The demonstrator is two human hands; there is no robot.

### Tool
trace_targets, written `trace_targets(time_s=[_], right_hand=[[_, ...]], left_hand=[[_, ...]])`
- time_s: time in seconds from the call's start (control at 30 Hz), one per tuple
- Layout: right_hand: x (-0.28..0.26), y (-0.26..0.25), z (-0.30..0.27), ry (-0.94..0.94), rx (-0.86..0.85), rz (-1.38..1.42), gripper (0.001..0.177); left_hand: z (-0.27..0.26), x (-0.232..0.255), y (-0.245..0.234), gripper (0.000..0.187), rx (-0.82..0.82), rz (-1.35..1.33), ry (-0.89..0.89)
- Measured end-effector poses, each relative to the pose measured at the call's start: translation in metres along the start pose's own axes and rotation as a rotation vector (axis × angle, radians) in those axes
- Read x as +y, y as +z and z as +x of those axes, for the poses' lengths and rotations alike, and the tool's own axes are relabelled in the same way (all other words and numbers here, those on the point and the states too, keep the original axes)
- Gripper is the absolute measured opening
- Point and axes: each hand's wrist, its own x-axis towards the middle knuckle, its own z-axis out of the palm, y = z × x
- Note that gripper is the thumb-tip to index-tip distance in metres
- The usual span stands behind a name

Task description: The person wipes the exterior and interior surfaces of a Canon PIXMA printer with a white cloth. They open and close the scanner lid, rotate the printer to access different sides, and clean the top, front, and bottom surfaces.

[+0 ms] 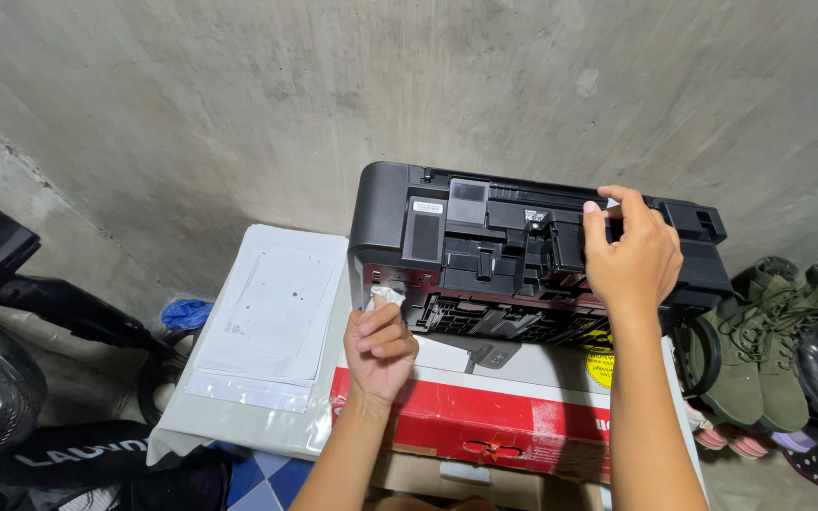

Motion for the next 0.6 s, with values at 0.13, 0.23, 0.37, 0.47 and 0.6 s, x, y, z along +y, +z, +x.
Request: trace_targets(time_s=[0.13, 0.23, 0.37, 0.47, 0.6], right_hand=[[-0.001, 0.003, 0.003, -0.005, 0.009, -0.001, 0.023], [0.0, 0.001, 0.0, -0.002, 0.012, -0.002, 0.028], [-0.003, 0.002, 0.002, -0.057, 0.054, -0.003, 0.033], [-0.002, -0.002, 0.0, 0.026, -0.016, 0.026, 0.032], [-0.004, -0.002, 0.0, 0.04, -0.003, 0.008, 0.03]], left_hand=[[0.003, 0.006, 0.021, 0.015, 0.193, 0.368, 0.085], [0.006, 0.014, 0.032, 0.021, 0.614, 1.381, -0.005], [0.002, 0.013, 0.035, 0.035, 0.671, 2.743, 0.264], [-0.001, 0.009, 0.034, 0.054, 0.697, 2.87, 0.17], [-0.002, 0.011, 0.037, 0.051, 0.64, 2.964, 0.095]])
